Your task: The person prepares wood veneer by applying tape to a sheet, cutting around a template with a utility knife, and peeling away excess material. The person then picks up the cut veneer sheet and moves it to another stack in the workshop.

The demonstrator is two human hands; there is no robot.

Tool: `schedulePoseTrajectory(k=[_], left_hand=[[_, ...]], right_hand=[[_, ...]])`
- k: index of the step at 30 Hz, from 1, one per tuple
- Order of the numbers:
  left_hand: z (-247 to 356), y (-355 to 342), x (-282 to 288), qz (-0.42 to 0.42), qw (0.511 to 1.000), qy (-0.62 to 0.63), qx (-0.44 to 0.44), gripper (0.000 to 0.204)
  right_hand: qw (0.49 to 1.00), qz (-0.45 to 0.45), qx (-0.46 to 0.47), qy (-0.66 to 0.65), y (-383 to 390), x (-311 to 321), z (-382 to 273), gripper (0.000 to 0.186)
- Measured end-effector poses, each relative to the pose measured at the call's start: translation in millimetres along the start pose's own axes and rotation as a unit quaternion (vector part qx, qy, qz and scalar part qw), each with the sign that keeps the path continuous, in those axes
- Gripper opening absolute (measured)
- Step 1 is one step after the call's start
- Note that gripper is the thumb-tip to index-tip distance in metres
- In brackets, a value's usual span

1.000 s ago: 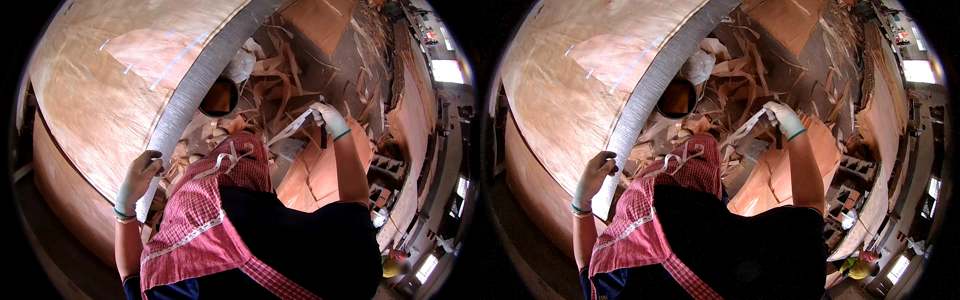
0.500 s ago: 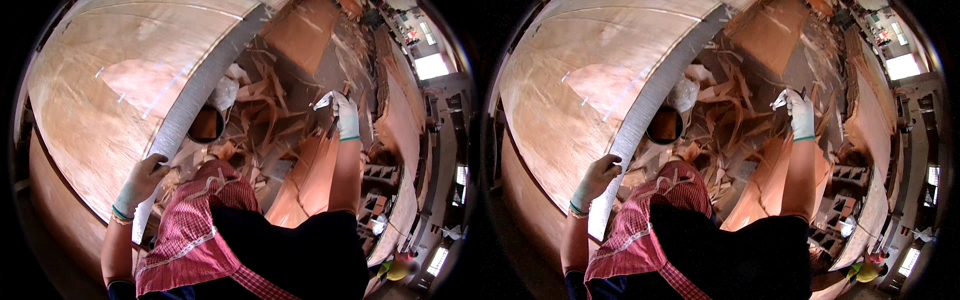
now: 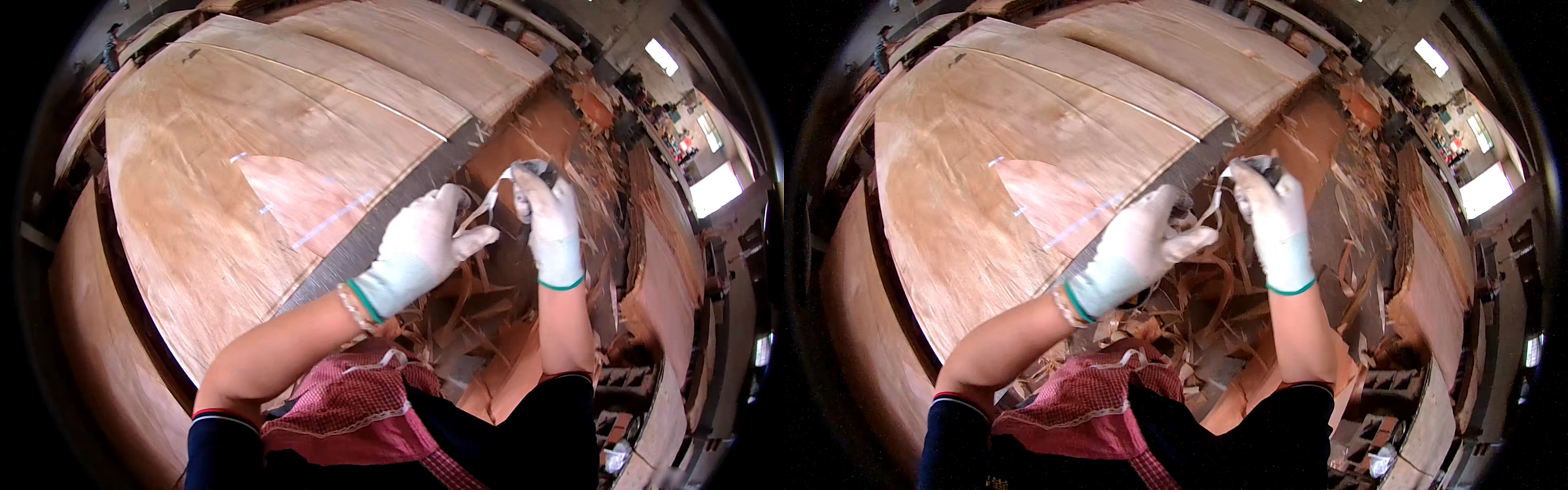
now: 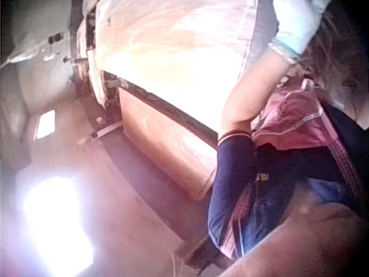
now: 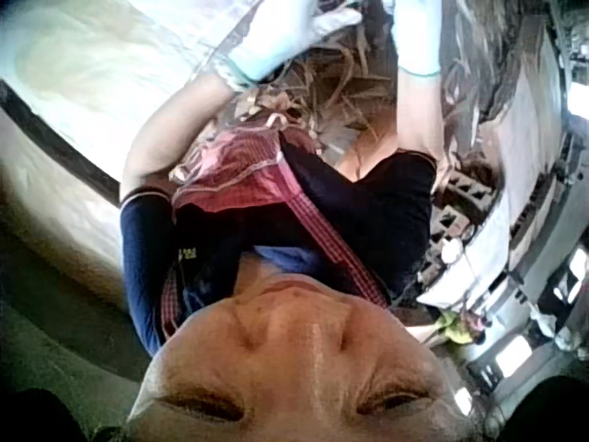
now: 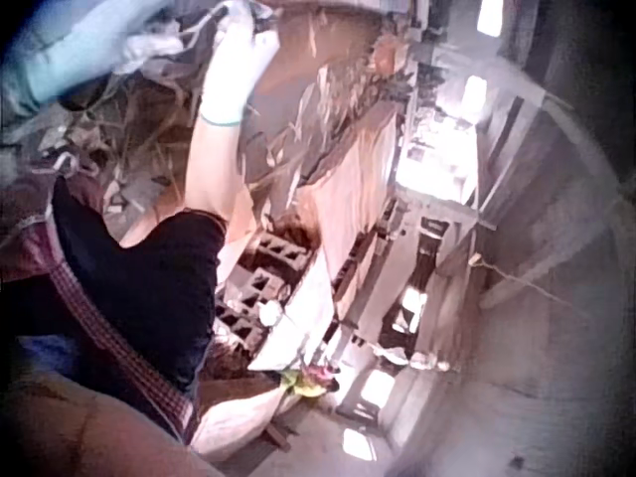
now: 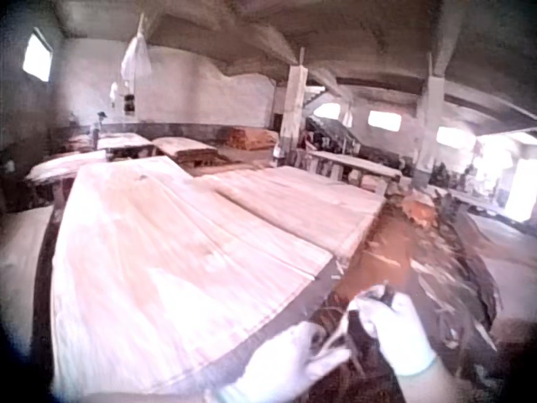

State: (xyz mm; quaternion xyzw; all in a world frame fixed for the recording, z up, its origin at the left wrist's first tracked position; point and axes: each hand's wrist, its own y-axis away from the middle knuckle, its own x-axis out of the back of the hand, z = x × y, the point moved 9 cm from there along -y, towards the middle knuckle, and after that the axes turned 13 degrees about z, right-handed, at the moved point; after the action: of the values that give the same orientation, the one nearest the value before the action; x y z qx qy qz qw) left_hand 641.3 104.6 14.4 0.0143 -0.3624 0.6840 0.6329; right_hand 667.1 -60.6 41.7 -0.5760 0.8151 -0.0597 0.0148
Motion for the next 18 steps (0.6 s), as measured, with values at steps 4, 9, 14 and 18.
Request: schedulePoseTrajectory(k=[4,9,14,18], left_hand=[[-19,-5,14,0.062,0.996,0.042,0.039,0.031],[-53,2,37,0.013,0.980,0.117,0.162,0.023],[-99,29,54,-0.100,0.931,0.233,0.263,0.019],[-107,39,67,-0.063,0.873,0.350,0.333,0.021]], right_hand=[[0.997,-0.059,-0.011,-0.042,16,-54,-1,0.012],[0.992,-0.121,0.016,-0.019,25,-85,-4,0.013],[0.987,-0.097,0.057,-0.113,4,-66,-34,0.022],[0.966,-0.244,0.081,0.016,19,-111,19,0.031]])
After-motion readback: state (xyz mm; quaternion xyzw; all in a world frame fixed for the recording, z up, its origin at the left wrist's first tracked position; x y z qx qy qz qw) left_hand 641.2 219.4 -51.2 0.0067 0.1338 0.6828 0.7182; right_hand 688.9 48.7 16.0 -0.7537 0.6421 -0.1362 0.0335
